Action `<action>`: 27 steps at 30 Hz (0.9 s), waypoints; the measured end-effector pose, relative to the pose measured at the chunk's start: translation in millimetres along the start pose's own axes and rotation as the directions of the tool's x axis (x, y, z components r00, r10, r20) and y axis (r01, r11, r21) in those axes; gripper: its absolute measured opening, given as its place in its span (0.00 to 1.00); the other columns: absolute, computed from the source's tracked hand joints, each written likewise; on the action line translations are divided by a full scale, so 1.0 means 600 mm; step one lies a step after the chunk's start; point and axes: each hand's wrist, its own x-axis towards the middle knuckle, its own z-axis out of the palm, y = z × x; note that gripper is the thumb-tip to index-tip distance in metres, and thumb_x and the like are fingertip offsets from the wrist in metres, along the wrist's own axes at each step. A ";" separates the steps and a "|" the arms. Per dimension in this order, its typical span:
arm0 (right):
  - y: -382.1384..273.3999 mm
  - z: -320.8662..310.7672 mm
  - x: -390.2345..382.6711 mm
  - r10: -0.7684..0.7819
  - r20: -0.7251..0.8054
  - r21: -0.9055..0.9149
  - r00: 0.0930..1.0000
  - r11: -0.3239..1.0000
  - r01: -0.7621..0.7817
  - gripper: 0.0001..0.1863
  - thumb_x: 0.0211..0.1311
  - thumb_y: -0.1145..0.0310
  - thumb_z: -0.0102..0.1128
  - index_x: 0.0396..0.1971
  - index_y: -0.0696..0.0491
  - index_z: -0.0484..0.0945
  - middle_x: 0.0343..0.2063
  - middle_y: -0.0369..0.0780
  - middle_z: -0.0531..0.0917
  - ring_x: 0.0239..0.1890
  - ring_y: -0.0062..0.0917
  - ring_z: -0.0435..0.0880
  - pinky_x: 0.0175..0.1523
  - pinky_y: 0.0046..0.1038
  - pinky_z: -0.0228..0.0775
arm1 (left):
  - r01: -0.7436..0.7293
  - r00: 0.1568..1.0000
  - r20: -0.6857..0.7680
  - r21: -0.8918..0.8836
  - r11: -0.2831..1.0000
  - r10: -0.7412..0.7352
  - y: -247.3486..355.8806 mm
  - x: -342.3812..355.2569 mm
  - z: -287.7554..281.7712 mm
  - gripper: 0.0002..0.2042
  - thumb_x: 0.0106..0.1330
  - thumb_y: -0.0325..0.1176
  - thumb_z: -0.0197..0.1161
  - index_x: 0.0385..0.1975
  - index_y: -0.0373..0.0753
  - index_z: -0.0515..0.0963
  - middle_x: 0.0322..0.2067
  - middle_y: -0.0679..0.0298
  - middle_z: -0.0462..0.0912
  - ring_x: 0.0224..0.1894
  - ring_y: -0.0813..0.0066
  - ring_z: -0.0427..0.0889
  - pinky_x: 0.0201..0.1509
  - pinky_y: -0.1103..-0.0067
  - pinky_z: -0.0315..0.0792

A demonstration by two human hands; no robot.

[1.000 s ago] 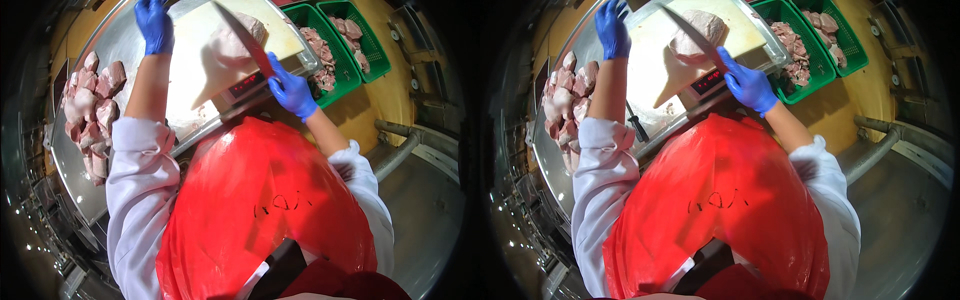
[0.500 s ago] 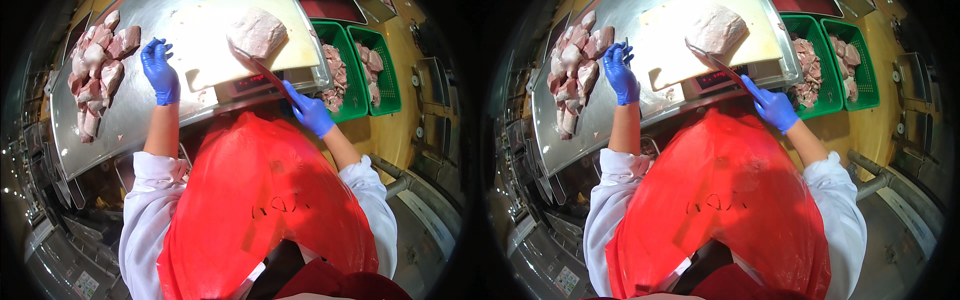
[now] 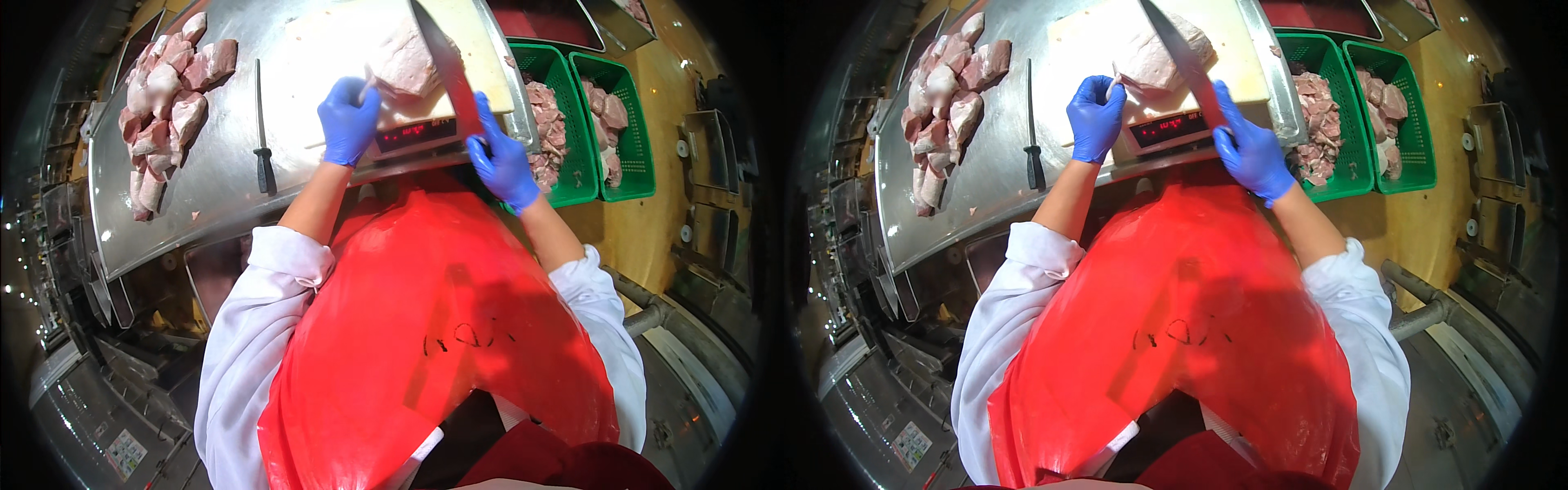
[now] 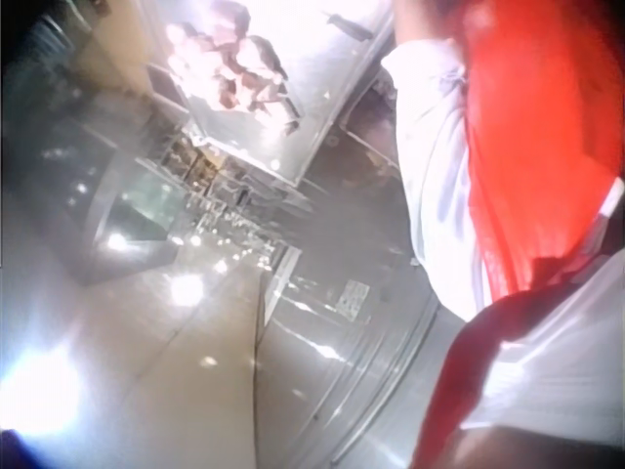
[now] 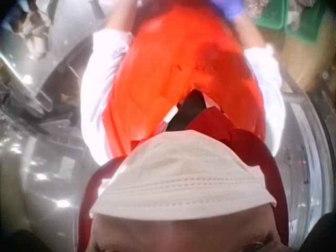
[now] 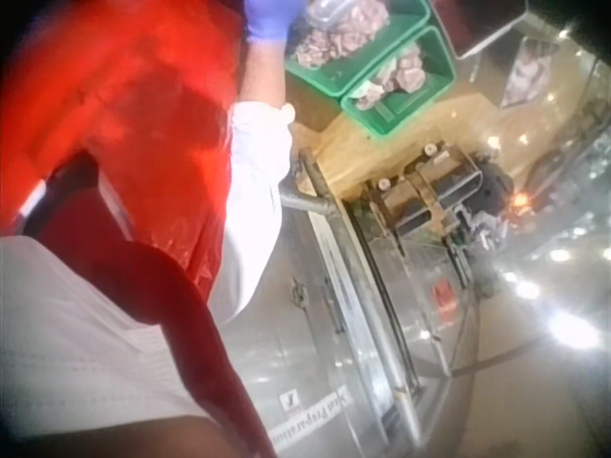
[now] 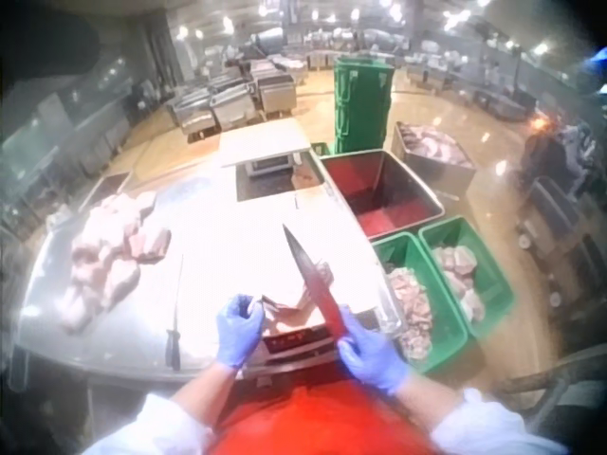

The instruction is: The person cuts large pieces of raw meat into smaller portions using a knife on a cutting board. The cut pieces are placed into green baskets while the remaining meat is kept on the counter.

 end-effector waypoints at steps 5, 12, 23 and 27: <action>-0.064 0.065 0.076 -0.157 -0.013 -0.161 0.988 0.975 0.153 0.41 0.65 0.72 0.56 0.76 0.39 0.52 0.24 0.47 0.82 0.22 0.40 0.82 0.31 0.38 0.76 | 0.028 1.000 0.016 -0.140 0.990 -0.026 0.003 -0.006 -0.011 0.04 0.66 0.26 0.67 0.34 0.32 0.81 0.29 0.68 0.83 0.31 0.86 0.77 0.38 0.85 0.73; -0.089 0.076 0.053 0.015 0.190 -0.446 0.982 0.892 0.072 0.45 0.59 0.76 0.54 0.76 0.37 0.51 0.23 0.46 0.78 0.20 0.44 0.80 0.27 0.46 0.75 | -0.065 0.998 0.004 -0.188 0.980 0.067 -0.020 0.002 -0.014 0.07 0.64 0.31 0.67 0.32 0.32 0.83 0.24 0.63 0.84 0.25 0.83 0.78 0.32 0.80 0.74; -0.133 -0.036 -0.088 0.257 0.396 -0.592 0.881 0.806 0.031 0.47 0.56 0.76 0.56 0.77 0.38 0.50 0.22 0.46 0.75 0.19 0.45 0.77 0.26 0.45 0.71 | -0.010 0.997 0.072 -0.133 0.991 0.020 -0.051 0.036 -0.071 0.09 0.64 0.33 0.66 0.32 0.33 0.82 0.24 0.60 0.85 0.26 0.79 0.82 0.33 0.78 0.76; -0.157 -0.007 -0.036 0.144 0.274 -0.532 0.951 0.846 0.025 0.46 0.58 0.75 0.57 0.76 0.39 0.50 0.24 0.46 0.76 0.21 0.45 0.78 0.27 0.45 0.72 | 0.002 0.992 0.124 -0.140 0.990 0.015 -0.063 0.042 -0.083 0.09 0.64 0.33 0.66 0.33 0.33 0.82 0.25 0.60 0.86 0.27 0.78 0.83 0.34 0.77 0.77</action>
